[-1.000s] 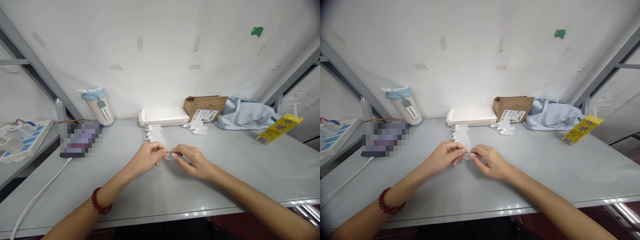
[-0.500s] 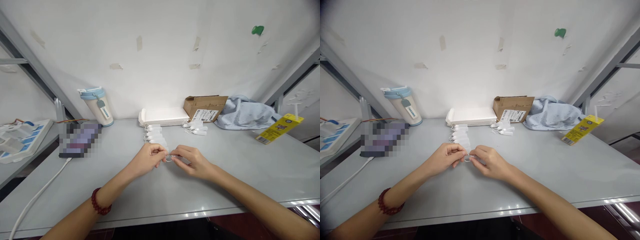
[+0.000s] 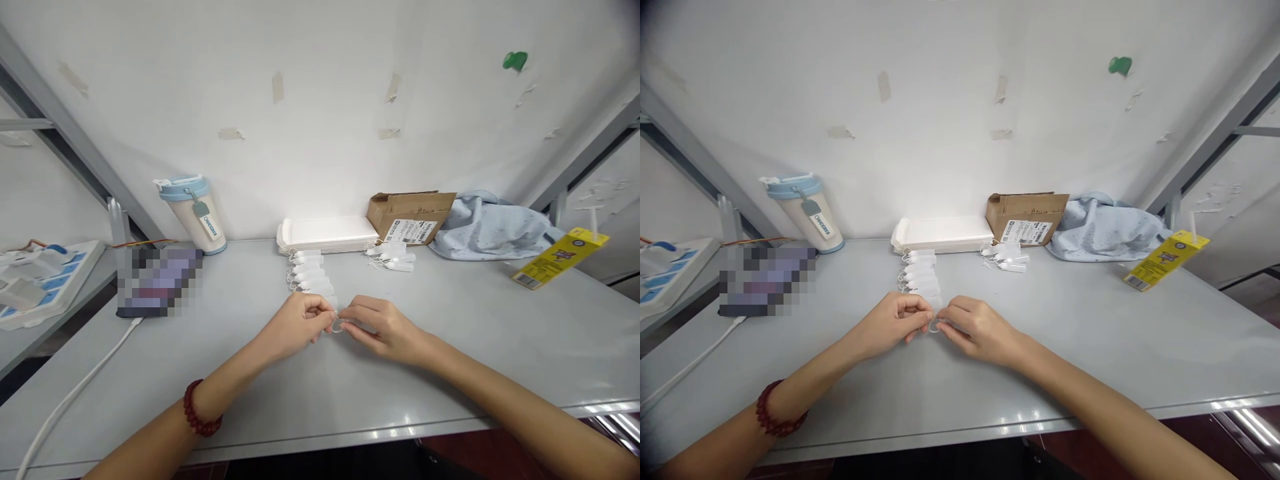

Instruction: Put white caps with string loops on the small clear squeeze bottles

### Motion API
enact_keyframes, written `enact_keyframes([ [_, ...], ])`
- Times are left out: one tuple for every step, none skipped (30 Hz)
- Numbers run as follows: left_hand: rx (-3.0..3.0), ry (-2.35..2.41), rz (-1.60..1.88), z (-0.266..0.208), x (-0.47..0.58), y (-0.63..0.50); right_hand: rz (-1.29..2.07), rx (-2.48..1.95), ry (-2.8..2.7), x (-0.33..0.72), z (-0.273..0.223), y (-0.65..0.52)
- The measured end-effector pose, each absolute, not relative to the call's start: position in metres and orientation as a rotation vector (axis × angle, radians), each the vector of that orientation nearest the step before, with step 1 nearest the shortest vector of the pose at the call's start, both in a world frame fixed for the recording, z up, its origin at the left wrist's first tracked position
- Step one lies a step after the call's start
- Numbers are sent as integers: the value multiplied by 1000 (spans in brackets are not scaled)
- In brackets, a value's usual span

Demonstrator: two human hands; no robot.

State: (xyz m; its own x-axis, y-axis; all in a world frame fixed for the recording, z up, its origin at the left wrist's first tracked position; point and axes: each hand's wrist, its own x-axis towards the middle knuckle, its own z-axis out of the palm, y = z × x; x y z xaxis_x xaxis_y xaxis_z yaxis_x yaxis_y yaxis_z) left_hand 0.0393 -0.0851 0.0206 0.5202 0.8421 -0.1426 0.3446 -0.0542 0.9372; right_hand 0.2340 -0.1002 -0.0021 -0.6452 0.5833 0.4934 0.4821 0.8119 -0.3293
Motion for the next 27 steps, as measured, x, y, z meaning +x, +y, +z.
enact_keyframes([
  [1636,1027,549,20,39,-85,223,-777,-2405,234,-2,-100],
  [1634,1025,545,19,40,-85,225,-774,-2410,234,-2,-100],
  [1632,1022,542,19,40,-84,228,-773,-2411,234,-2,-101],
  [1630,1018,540,19,40,-84,234,-775,-2407,233,-2,-101],
  [1629,1014,539,20,40,-85,240,-779,-2396,233,-2,-101],
  [1627,1009,539,20,40,-85,247,-788,-2382,233,-2,-101],
  [1626,1005,541,22,40,-85,251,-800,-2365,233,-1,-102],
  [1625,1003,549,23,40,-85,254,-811,-2347,233,0,-101],
  [1625,1004,560,25,40,-86,255,-818,-2329,234,0,-101],
  [1622,1011,574,27,39,-86,255,-826,-2316,234,1,-101],
  [1619,1020,589,29,39,-86,255,-835,-2305,235,2,-100],
  [1616,1031,606,31,38,-86,257,-846,-2293,236,2,-99],
  [1615,1043,623,32,37,-86,258,-861,-2279,237,3,-98],
  [1614,1059,639,34,36,-85,261,-881,-2266,238,4,-97],
  [1612,1075,655,35,35,-84,263,-900,-2255,239,4,-96],
  [1608,1091,668,35,34,-84,265,-916,-2247,240,4,-95],
  [1604,1103,678,36,34,-83,264,-926,-2240,241,5,-94],
  [1599,1113,682,36,33,-83,261,-929,-2237,242,5,-94],
  [1597,1119,680,37,32,-82,257,-927,-2235,242,5,-94],
  [1599,1120,673,37,32,-82,252,-923,-2233,242,5,-93],
  [1605,1120,664,37,32,-82,247,-920,-2232,243,4,-93],
  [1612,1122,651,37,32,-81,246,-921,-2232,243,3,-93],
  [1618,1126,638,36,32,-81,247,-920,-2233,243,3,-93],
  [1622,1129,627,36,32,-81,248,-917,-2234,243,2,-92],
  [1623,1129,619,35,32,-81,244,-909,-2236,242,1,-92],
  [1619,1125,616,35,32,-81,232,-896,-2239,242,1,-92],
  [1613,1118,616,34,32,-81,216,-882,-2244,242,0,-92],
])
